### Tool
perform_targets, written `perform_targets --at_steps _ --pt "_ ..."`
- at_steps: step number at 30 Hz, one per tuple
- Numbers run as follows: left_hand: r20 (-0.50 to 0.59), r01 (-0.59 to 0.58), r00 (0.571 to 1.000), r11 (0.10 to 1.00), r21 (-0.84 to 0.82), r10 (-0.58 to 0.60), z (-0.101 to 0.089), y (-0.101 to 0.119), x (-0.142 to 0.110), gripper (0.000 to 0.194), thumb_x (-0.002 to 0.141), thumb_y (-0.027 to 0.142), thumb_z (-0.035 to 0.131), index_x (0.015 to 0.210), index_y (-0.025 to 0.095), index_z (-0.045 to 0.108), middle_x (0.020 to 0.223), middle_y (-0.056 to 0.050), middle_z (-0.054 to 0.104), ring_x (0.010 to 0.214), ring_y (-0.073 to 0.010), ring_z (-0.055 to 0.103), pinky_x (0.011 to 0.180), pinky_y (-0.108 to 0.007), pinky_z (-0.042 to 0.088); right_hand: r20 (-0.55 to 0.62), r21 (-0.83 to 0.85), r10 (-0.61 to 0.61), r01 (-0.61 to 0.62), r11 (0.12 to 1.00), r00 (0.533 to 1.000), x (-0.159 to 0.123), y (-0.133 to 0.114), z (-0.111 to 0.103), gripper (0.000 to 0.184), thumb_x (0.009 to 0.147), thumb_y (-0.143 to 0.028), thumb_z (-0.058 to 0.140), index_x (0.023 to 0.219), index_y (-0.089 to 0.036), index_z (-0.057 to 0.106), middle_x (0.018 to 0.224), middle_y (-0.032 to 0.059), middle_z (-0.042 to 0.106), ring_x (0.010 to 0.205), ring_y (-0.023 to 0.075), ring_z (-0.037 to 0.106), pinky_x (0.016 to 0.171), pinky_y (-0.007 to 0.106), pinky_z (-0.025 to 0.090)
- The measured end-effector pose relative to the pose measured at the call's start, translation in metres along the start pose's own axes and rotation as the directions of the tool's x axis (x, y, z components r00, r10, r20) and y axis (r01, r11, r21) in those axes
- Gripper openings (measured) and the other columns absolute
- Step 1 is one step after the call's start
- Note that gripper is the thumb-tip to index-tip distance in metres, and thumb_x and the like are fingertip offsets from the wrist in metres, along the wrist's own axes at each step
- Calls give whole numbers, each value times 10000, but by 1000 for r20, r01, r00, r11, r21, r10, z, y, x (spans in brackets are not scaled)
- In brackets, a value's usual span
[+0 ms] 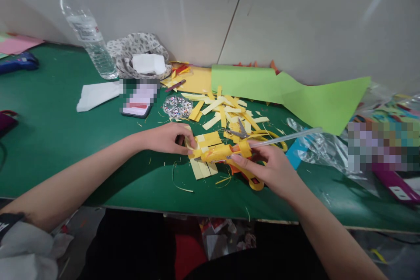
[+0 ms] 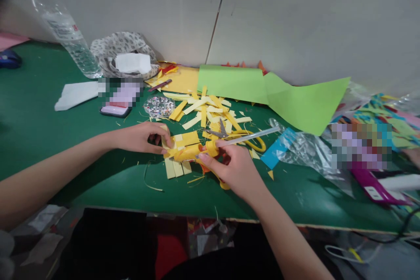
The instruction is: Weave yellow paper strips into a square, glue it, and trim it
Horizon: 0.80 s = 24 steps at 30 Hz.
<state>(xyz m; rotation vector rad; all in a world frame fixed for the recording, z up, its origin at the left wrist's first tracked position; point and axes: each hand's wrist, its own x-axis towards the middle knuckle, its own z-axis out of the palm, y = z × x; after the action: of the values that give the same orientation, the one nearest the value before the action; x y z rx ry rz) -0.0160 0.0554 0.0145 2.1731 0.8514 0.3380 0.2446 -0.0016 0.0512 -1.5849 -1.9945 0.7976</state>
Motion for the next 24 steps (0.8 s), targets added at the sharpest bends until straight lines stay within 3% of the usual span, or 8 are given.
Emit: perform_targets --at_steps 12,24 --pt "7 47 999 999 14 -47 3 -2 1 341 694 435 667 935 199 618 939 -38 572 729 -137 515 644 -237 405 13 23 14 -14 1000 1000 0 -1 1 342 707 -468 633 864 -170 687 705 49 652 598 178 569 504 289 441" --pt "120 -4 993 1000 -15 6 -7 -5 -4 423 674 374 695 1058 234 587 1046 -39 545 817 -144 512 706 -241 402 1 41 21 -21 999 1000 1 4 1 377 683 -491 646 863 -162 681 788 66 673 667 203 607 554 306 476"
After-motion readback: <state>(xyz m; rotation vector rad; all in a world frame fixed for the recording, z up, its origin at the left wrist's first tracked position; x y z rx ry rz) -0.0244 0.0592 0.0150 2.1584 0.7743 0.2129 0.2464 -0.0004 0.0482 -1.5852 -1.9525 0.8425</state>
